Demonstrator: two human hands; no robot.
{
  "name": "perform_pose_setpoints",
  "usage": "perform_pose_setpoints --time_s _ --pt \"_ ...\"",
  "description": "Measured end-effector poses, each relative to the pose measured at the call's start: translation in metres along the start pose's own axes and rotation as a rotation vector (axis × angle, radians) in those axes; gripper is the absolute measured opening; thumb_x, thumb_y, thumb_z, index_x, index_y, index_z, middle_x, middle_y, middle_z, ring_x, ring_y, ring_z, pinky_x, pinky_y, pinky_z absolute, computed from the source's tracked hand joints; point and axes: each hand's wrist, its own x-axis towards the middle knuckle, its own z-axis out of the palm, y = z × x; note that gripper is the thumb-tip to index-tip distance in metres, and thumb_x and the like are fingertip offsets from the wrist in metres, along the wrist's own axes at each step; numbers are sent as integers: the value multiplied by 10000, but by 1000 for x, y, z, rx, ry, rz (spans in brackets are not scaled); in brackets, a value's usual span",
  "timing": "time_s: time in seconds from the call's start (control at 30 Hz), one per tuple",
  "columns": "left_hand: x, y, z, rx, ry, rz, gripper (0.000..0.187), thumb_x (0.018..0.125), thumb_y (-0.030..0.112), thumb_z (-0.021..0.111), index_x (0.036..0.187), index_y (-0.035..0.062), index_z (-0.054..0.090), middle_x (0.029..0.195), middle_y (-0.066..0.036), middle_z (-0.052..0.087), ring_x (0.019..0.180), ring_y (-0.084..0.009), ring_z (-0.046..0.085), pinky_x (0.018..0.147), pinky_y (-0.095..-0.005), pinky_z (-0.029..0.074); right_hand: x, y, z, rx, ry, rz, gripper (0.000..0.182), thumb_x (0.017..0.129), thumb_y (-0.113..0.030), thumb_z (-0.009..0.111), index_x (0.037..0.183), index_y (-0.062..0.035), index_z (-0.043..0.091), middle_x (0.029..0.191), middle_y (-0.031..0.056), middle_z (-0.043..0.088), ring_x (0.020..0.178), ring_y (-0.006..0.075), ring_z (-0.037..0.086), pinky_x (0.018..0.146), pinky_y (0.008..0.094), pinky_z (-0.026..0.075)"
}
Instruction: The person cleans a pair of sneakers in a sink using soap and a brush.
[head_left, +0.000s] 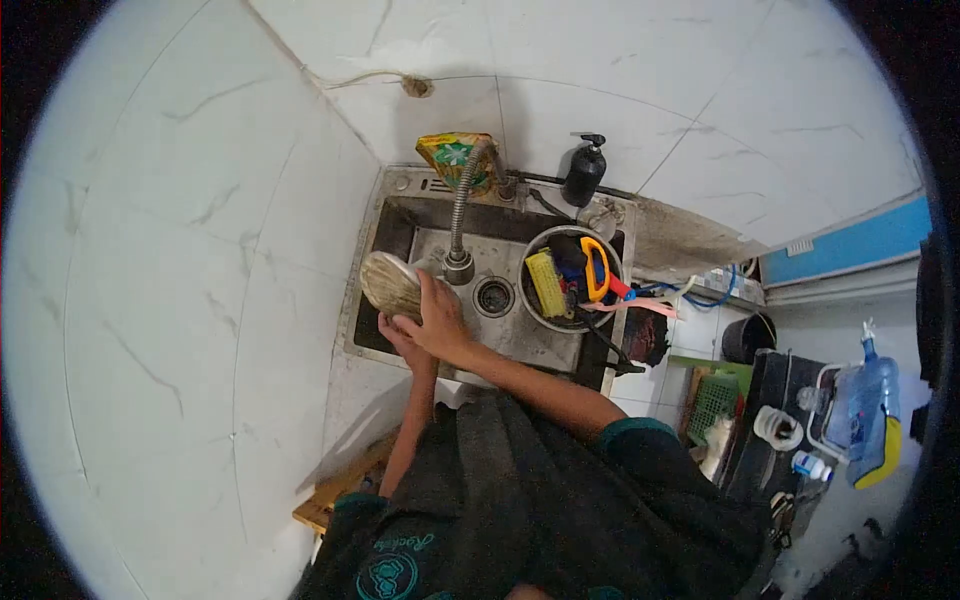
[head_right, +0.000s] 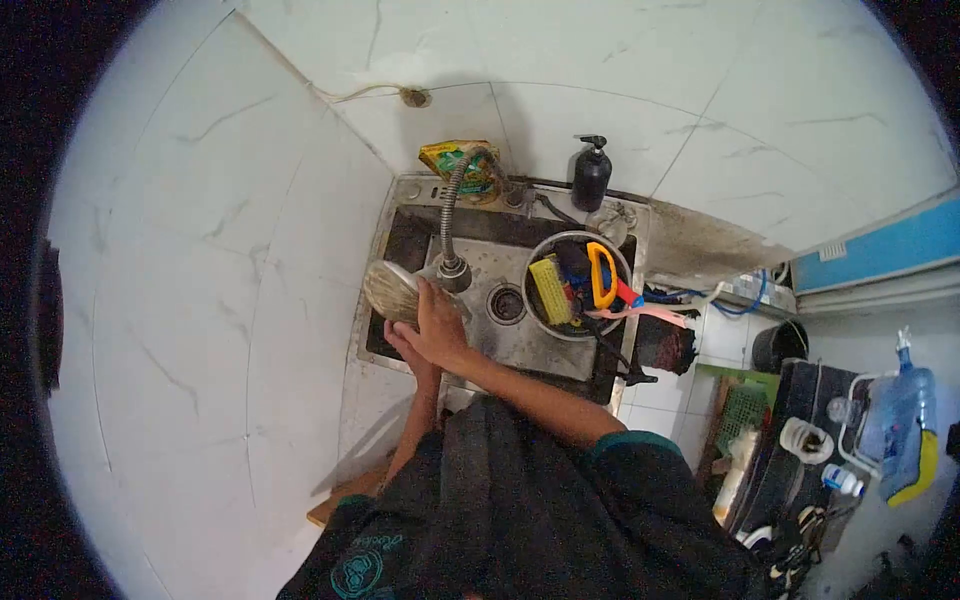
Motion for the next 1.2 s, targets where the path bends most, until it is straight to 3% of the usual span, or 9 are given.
perform_pose_setpoints --time_s 0.2,0.33,0.37,0.47,0.6,0.73,0.8,0.87,1.2 --pt "33 40 -57 37 -289 -237 834 739 108 814 1373 44 275 1333 -177 394 1209 -290 475 997 -403 452 6 42 16 71 -143 -58 450 876 -153 623 1261 -1 444 1183 241 532 1116 415 515 917 468 423" --pt "79 58 -73 213 -470 61 947 678 132 849 1423 26 273 1447 -176 337 1257 -347 459 1037 -456 427 0 57 23 116 -282 -104 462 862 -132 635 1268 -5 456 1230 237 524 1162 410 504 970 467 414" --pt "88 68 -66 212 -474 248 864 657 128 853 1383 34 394 1452 -162 385 1268 -336 475 1038 -447 422 -2 63 27 141 -337 -85 468 857 -130 639 1271 -7 459 1244 236 522 1175 408 500 986 466 410" --pt "102 32 -67 414 -802 235 673 681 103 830 1283 62 530 1346 -167 515 1230 -321 525 1013 -414 438 -11 84 42 53 -296 -42 480 855 -117 636 1291 -20 459 1267 223 522 1199 395 497 1015 455 404" --pt "89 4 -58 357 -778 81 476 780 135 766 1215 77 582 1261 -167 588 1160 -333 578 965 -393 471 -24 81 22 -113 -230 62 455 848 -154 640 1261 -14 509 1241 213 563 1161 383 535 991 446 427" --pt "93 9 -51 476 -773 117 528 797 156 755 1278 113 542 1312 -177 544 1210 -350 531 983 -435 456 -54 27 -105 -155 -41 301 278 856 -226 641 1060 -42 679 912 143 698 826 260 684 781 384 535" --pt "92 10 -49 590 -800 249 593 794 157 755 1330 146 502 1364 -179 497 1255 -363 488 998 -459 444 -81 24 -155 -299 312 472 257 828 -232 678 996 -38 666 926 147 685 838 335 666 749 405 522" --pt "101 17 -50 590 -888 232 657 788 161 759 1370 178 456 1412 -176 441 1296 -370 440 1014 -472 429 -101 32 -192 -902 384 363 293 809 -275 705 1005 -69 633 911 130 665 807 341 650 689 429 516" --pt "120 32 -40 608 -1169 246 949 579 93 868 1396 162 389 1502 -142 327 1394 -344 306 1127 -435 322 -123 94 -178 -943 303 565 421 830 -339 681 1099 -54 525 807 167 655 709 362 655 593 477 515"
